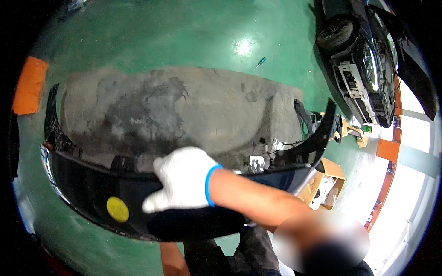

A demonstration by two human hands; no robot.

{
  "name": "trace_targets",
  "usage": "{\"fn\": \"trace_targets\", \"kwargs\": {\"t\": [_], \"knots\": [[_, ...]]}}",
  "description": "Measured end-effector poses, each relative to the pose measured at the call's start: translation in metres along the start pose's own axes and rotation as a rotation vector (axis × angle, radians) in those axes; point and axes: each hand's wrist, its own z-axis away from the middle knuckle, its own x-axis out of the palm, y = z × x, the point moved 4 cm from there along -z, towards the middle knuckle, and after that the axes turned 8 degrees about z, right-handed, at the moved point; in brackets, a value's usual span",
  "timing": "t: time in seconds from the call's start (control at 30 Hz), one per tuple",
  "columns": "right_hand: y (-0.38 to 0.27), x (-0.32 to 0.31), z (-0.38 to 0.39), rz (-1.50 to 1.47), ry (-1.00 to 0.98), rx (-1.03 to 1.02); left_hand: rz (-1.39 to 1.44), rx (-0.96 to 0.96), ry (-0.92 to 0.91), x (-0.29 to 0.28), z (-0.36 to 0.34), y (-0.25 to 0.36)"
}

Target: The person kneels on the floor and uses a screwdriver to remove screws from the back of a detached car bumper. They then flip the bumper over and continue to remove screws and manipulate internal components.

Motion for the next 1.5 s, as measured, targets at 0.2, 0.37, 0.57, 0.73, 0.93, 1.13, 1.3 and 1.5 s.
{"fn": "trace_targets", "kwargs": {"t": [0.2,0.37,0.57,0.73,0.93,1.13,1.3,1.5], "knots": [[-0.039,0.012,0.052,0.065,0.13,-0.144,-0.05,-0.059,-0.009,-0.018,0.001,-0.022],[-0.051,-0.001,0.088,0.063,0.175,-0.229,-0.087,-0.094,-0.016,-0.019,-0.004,-0.034],[-0.044,0.003,0.094,0.038,0.194,-0.257,-0.16,-0.128,-0.038,-0.019,-0.02,-0.052],[-0.004,0.033,0.07,0.017,0.354,-0.311,-0.225,-0.163,-0.073,-0.01,-0.054,-0.077],[0.026,0.066,0.033,0.092,0.34,-0.309,-0.257,-0.192,-0.087,-0.011,-0.075,-0.097],[0.032,0.072,0.025,0.143,0.38,-0.277,-0.294,-0.184,-0.036,-0.006,-0.07,-0.079],[0.045,0.037,0.019,0.012,0.296,-0.235,-0.303,-0.155,0.015,0.017,-0.054,-0.039],[0.057,0.019,0.03,-0.108,0.252,-0.162,-0.302,-0.095,0.023,0.069,-0.027,0.008]]}}
